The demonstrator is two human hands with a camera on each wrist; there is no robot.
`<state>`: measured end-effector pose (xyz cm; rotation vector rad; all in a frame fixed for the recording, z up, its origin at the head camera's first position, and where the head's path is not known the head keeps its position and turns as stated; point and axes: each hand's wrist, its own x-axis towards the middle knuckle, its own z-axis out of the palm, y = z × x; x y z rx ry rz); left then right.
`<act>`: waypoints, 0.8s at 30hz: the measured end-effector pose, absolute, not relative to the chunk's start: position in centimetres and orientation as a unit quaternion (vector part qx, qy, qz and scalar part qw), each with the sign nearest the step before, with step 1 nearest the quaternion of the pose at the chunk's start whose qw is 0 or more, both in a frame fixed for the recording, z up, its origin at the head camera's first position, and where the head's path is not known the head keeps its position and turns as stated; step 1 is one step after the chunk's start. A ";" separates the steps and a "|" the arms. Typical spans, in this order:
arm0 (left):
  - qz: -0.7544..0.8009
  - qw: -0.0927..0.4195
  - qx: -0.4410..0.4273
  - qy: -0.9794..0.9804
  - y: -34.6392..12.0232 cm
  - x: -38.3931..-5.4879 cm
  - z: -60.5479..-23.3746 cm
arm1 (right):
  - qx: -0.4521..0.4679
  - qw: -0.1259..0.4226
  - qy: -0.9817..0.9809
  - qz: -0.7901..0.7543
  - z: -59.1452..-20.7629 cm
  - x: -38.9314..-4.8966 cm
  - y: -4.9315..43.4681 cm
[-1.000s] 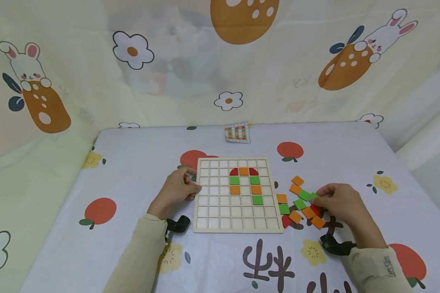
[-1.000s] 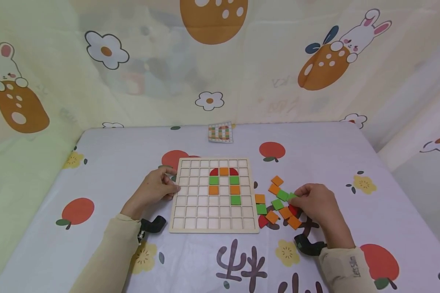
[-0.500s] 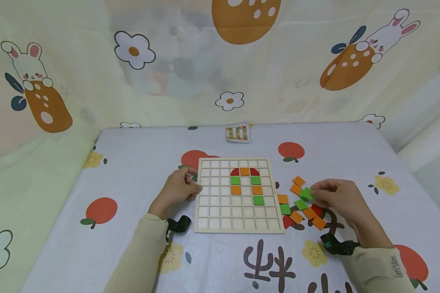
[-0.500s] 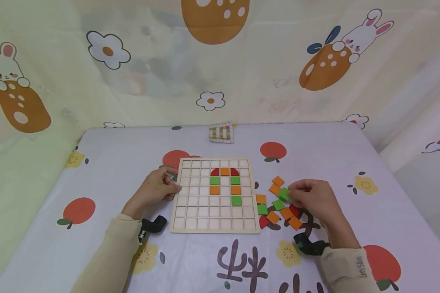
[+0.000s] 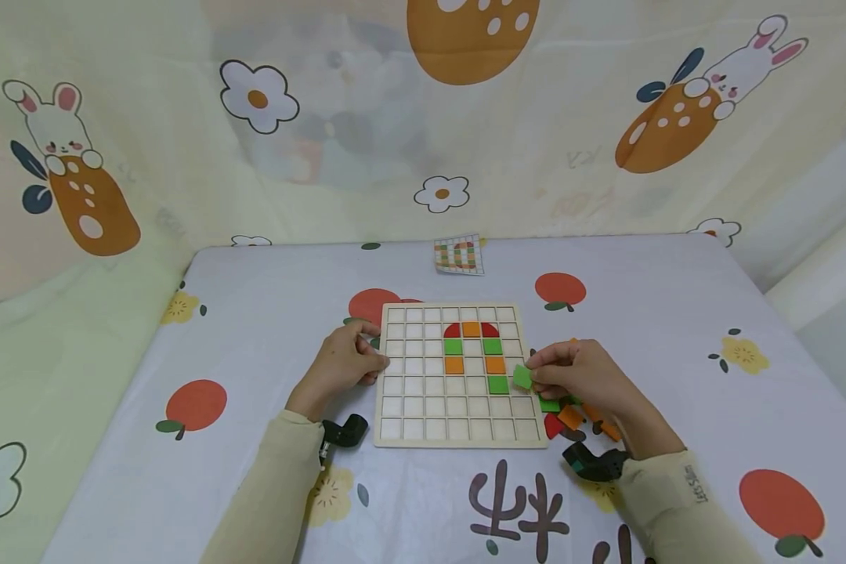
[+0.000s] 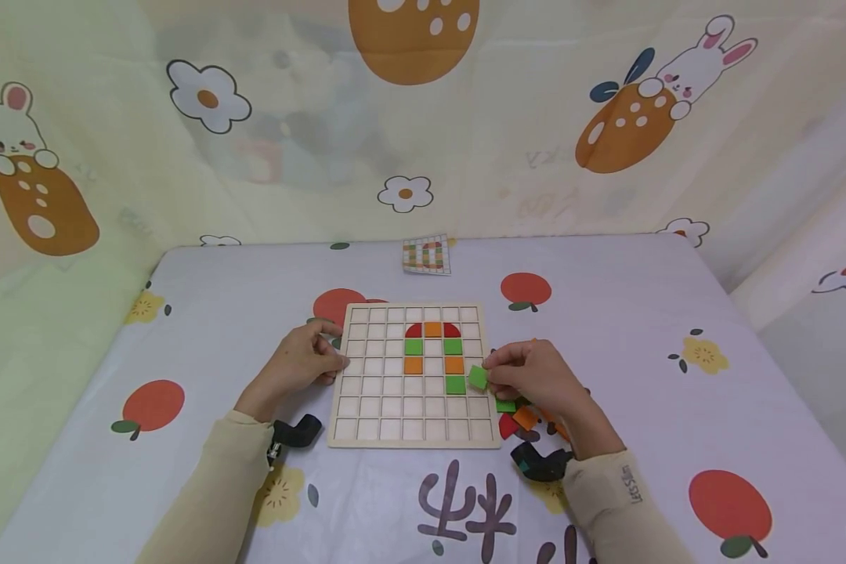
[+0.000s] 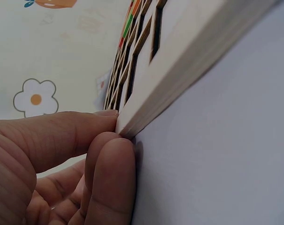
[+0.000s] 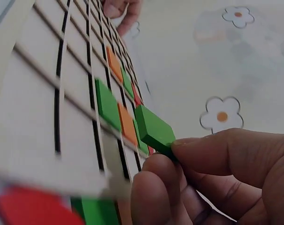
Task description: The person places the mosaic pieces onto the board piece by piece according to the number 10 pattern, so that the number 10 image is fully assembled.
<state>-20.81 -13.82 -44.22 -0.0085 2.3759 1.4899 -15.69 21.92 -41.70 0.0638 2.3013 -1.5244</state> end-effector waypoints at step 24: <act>0.521 0.172 -0.007 0.836 -13.8 -20.6 -43.6 | -0.040 0.255 0.797 -0.546 -41.8 -18.6 15.1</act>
